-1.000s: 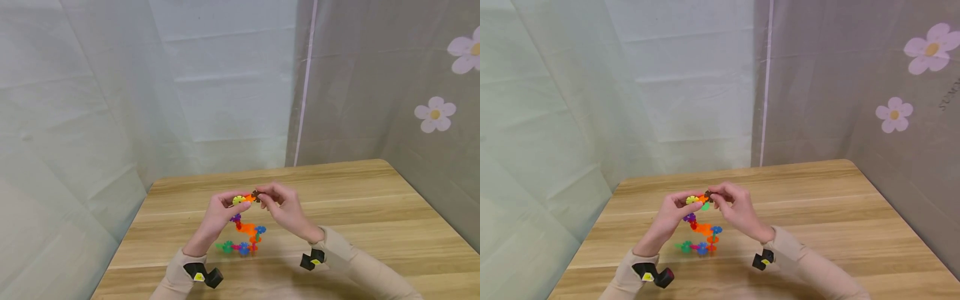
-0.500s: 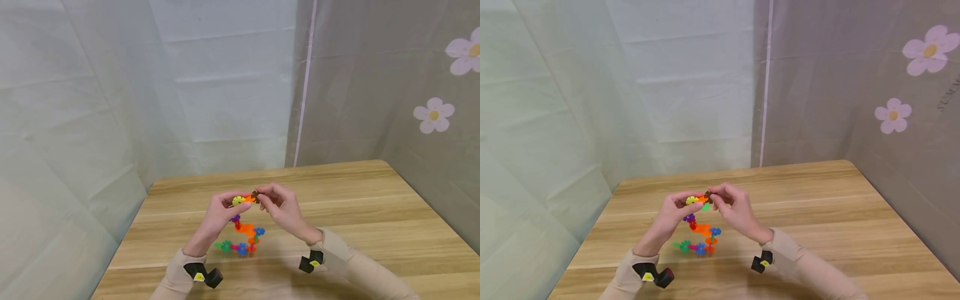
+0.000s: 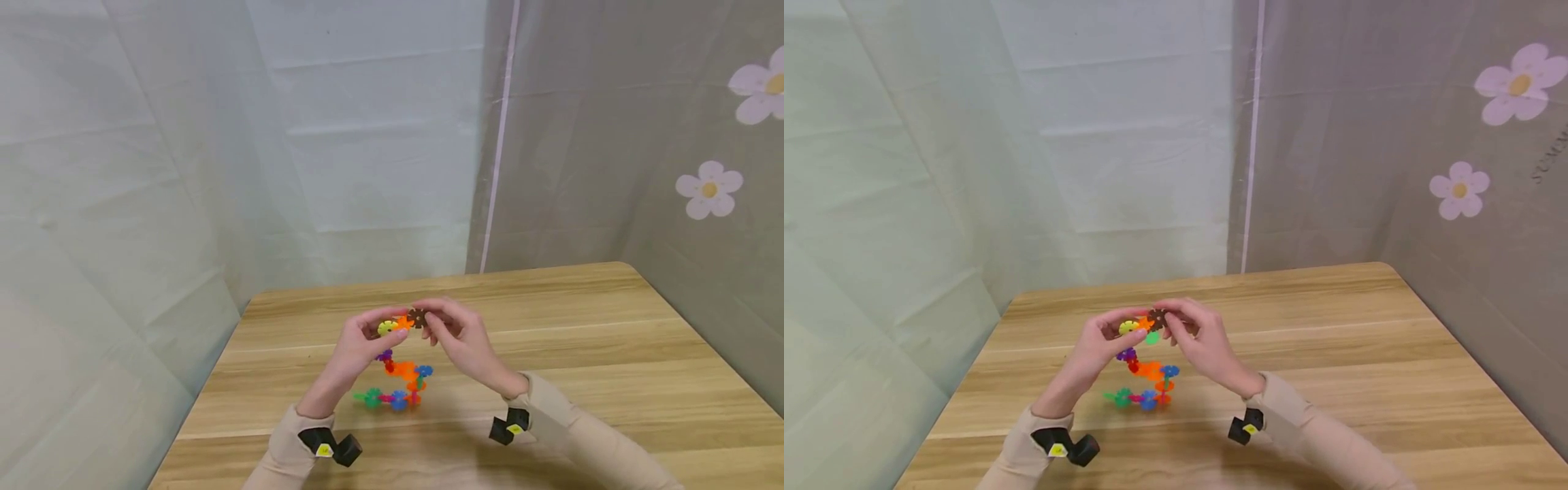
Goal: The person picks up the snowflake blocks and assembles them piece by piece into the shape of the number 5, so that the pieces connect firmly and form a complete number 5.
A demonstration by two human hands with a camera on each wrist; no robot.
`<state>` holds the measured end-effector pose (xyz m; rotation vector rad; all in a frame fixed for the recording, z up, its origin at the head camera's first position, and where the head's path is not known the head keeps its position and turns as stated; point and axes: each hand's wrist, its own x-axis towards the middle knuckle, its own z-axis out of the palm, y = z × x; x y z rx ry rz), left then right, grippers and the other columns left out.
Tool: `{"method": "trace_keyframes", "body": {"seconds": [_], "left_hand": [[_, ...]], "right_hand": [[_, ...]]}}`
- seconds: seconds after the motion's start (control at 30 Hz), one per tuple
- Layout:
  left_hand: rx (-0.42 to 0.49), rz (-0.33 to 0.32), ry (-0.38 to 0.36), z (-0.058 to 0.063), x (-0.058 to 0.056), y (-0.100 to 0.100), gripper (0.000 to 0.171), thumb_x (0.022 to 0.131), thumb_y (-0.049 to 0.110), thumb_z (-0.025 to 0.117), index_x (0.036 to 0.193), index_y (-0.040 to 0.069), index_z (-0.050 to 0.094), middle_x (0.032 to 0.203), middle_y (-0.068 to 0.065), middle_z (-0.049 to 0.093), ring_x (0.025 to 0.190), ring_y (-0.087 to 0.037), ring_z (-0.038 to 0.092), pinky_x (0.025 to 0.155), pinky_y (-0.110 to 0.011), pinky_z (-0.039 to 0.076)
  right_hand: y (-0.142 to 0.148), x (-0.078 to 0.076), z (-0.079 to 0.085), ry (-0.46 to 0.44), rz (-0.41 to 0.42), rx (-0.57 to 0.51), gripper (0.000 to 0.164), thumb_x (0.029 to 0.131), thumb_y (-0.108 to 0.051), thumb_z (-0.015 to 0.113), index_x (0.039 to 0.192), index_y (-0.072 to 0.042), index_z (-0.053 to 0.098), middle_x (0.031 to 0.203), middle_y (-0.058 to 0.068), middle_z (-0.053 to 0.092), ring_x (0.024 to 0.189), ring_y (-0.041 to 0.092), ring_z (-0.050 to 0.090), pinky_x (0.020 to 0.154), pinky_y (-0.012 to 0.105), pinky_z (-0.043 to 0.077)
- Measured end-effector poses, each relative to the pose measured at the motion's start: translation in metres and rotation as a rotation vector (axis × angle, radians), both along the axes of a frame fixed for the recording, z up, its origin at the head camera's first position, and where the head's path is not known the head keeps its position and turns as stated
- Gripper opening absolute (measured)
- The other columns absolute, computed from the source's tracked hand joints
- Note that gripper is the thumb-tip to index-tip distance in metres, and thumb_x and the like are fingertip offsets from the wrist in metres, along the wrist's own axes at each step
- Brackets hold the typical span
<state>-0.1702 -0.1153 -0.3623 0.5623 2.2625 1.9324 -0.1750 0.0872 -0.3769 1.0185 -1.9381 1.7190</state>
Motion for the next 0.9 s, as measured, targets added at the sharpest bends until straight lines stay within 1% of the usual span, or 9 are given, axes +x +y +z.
{"method": "trace_keyframes", "body": {"seconds": [0.1,0.17,0.2,0.27,0.4,0.53,0.7,0.83,0.9], "left_hand": [[0.002,-0.031,0.032,0.002,-0.001,0.000,0.037,0.091,0.015,0.066,0.127,0.006,0.062,0.128,-0.016,0.061,0.084,-0.009,0.060,0.070,-0.022,0.053],[-0.002,-0.032,0.031,0.005,-0.001,0.001,0.036,0.092,0.015,0.066,0.125,0.005,0.062,0.125,-0.017,0.063,0.102,-0.011,0.061,0.081,-0.025,0.053],[-0.005,-0.026,0.027,0.006,-0.002,0.001,0.035,0.091,0.015,0.066,0.124,0.004,0.063,0.123,-0.016,0.065,0.105,-0.012,0.061,0.086,-0.027,0.052],[-0.008,-0.007,0.014,0.009,-0.002,0.002,0.032,0.092,0.015,0.066,0.122,0.003,0.064,0.115,-0.014,0.069,0.101,-0.013,0.063,0.089,-0.030,0.052],[0.023,0.076,-0.006,0.015,-0.004,0.005,0.027,0.092,0.014,0.065,0.114,-0.002,0.067,0.097,-0.003,0.073,0.088,-0.011,0.065,0.085,-0.028,0.053],[0.053,0.135,-0.004,0.019,-0.005,0.006,0.024,0.092,0.012,0.065,0.109,-0.005,0.069,0.089,0.004,0.073,0.084,-0.009,0.066,0.082,-0.025,0.054],[0.043,0.137,0.012,0.021,-0.005,0.004,0.024,0.092,0.012,0.065,0.108,-0.005,0.069,0.092,-0.003,0.073,0.084,-0.010,0.066,0.081,-0.025,0.054],[0.044,0.132,0.019,0.021,-0.004,0.002,0.024,0.092,0.012,0.065,0.108,-0.006,0.068,0.095,-0.009,0.073,0.084,-0.010,0.066,0.082,-0.026,0.055],[0.046,0.131,0.018,0.021,-0.004,0.002,0.024,0.092,0.012,0.065,0.108,-0.006,0.068,0.095,-0.008,0.074,0.084,-0.010,0.067,0.082,-0.026,0.055]], "right_hand": [[-0.002,-0.002,0.002,0.012,-0.014,0.007,0.024,0.094,0.006,0.054,0.116,0.003,0.063,0.088,0.016,0.066,0.067,0.009,0.060,0.056,0.025,0.055],[-0.003,-0.003,0.004,0.010,-0.027,0.006,0.025,0.093,0.005,0.056,0.117,0.002,0.063,0.087,0.016,0.067,0.067,0.009,0.062,0.056,0.026,0.055],[-0.004,-0.004,0.005,0.006,-0.040,0.006,0.025,0.093,0.004,0.058,0.116,0.000,0.063,0.087,0.015,0.068,0.067,0.008,0.063,0.057,0.026,0.056],[-0.006,-0.005,0.006,-0.001,-0.058,0.004,0.025,0.092,0.004,0.060,0.116,-0.001,0.063,0.087,0.014,0.069,0.068,0.010,0.065,0.057,0.027,0.056],[-0.009,-0.007,0.009,-0.020,-0.073,0.004,0.019,0.091,0.000,0.062,0.110,-0.001,0.064,0.089,0.013,0.070,0.070,0.017,0.068,0.059,0.029,0.058],[-0.011,-0.009,0.010,-0.040,-0.074,0.016,0.016,0.094,-0.002,0.059,0.109,-0.001,0.064,0.092,0.014,0.071,0.072,0.017,0.068,0.060,0.029,0.058],[-0.009,-0.013,0.007,-0.090,-0.087,0.020,0.015,0.098,-0.004,0.053,0.108,0.000,0.064,0.087,0.016,0.067,0.071,0.009,0.062,0.057,0.030,0.056],[-0.007,-0.018,0.002,-0.159,-0.087,0.032,0.017,0.099,-0.007,0.051,0.108,-0.001,0.064,0.088,0.015,0.065,0.071,0.019,0.062,0.057,0.034,0.055],[-0.006,-0.022,-0.003,-0.199,-0.092,0.041,0.017,0.100,-0.008,0.051,0.109,-0.001,0.063,0.090,0.015,0.065,0.072,0.025,0.062,0.057,0.035,0.054]]}}
